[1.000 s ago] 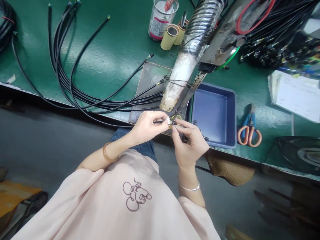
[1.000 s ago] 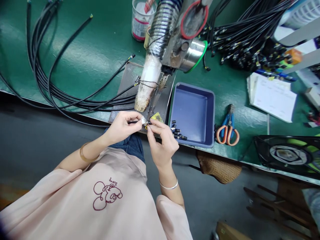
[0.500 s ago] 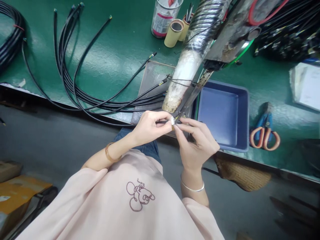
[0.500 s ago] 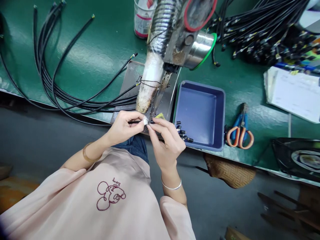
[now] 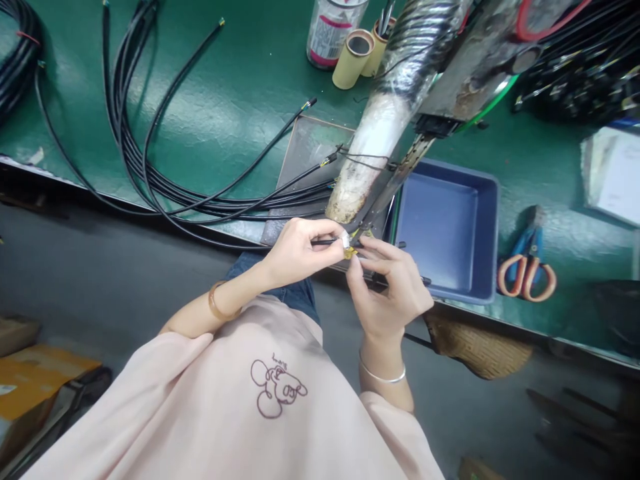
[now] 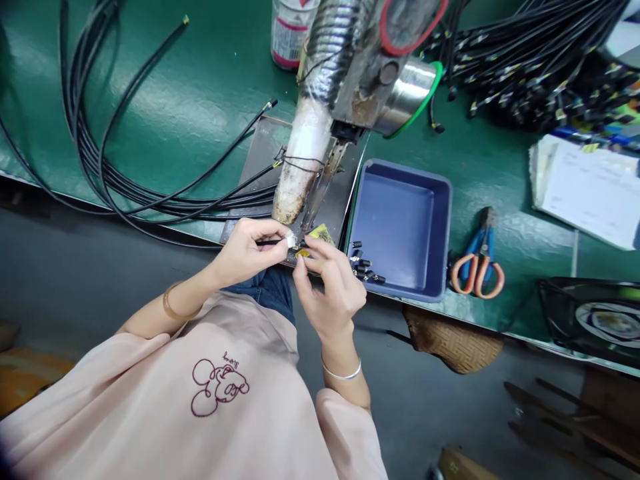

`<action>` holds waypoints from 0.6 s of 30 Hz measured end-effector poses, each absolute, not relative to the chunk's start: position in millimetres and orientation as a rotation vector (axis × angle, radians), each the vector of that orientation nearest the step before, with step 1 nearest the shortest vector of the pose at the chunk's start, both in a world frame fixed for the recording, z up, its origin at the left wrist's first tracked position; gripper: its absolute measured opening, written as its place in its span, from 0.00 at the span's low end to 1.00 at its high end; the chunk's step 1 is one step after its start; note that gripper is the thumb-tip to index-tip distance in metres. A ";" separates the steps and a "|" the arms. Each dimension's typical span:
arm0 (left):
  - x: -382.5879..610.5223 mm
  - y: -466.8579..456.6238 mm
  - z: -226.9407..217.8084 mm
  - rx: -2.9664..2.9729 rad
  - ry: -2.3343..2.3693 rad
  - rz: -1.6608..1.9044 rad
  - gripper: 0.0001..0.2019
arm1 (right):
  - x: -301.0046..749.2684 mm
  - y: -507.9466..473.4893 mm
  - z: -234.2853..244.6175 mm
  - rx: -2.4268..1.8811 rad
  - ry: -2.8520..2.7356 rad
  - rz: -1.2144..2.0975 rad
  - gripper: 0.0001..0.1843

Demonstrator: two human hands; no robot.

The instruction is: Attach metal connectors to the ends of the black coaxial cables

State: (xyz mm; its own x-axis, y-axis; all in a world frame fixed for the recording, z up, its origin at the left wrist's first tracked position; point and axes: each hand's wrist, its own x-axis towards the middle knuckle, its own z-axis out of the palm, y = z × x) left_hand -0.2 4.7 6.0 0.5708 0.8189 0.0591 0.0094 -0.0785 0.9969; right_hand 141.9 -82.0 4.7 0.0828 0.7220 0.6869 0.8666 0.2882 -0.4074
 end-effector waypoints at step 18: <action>-19.6 -8.6 8.2 1.838 0.691 0.837 0.06 | 153.2 -91.5 18.1 -1.666 -1.349 0.560 0.08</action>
State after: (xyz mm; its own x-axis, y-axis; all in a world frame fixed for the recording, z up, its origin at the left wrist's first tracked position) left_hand -19.6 -8.6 8.2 0.6031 0.7592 0.2446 0.0963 -0.3738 0.9225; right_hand 153.2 -91.5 18.1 0.3042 0.9351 0.1818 0.5310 -0.0079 -0.8474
